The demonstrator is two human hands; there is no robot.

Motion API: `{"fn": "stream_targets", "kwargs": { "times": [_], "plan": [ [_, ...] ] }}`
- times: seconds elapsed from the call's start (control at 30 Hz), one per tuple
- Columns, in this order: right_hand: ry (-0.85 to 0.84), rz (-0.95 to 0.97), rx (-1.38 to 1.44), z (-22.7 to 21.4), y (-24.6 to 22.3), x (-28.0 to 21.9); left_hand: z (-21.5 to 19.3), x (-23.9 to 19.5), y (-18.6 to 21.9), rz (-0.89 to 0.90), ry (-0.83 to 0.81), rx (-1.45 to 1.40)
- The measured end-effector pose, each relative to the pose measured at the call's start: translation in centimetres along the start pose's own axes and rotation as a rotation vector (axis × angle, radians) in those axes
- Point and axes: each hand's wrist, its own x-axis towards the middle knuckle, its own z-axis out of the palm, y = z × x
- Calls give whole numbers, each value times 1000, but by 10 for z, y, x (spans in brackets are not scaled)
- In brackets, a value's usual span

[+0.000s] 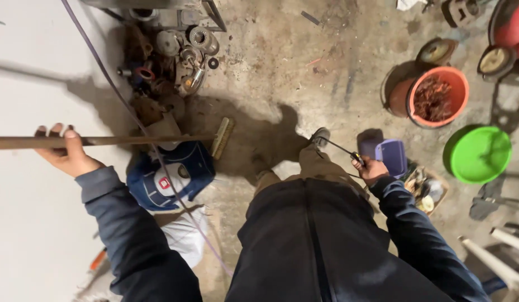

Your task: Organizing and inspecting various motor components and tools in a workshop setting.

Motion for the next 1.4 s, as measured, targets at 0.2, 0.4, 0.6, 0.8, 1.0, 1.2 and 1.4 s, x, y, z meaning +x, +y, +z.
{"fn": "stream_targets", "kwargs": {
  "times": [0.2, 0.4, 0.6, 0.8, 1.0, 1.2, 1.4],
  "plan": [
    [61, -105, -5, -75, 26, 48, -5, -72, -15, 270, 405, 430],
    [41, -377, 16, -148, -16, 77, 269, -218, 95, 176, -91, 735],
    [-67, -659, 105, -236, -108, 40, 441, -268, 162, 728, -967, 682],
    [197, -933, 141, -310, -204, -42, 430, -255, 189, 597, -1302, 502],
    [331, -1066, 162, -297, -233, -80, 411, -220, 215, 628, -1513, 253],
    [234, -986, 360, -276, -253, -110, 393, -191, 236, 682, -1614, 198],
    [233, -981, 447, -260, -256, -119, 385, -186, 237, 766, -1586, 239]
  ]
}}
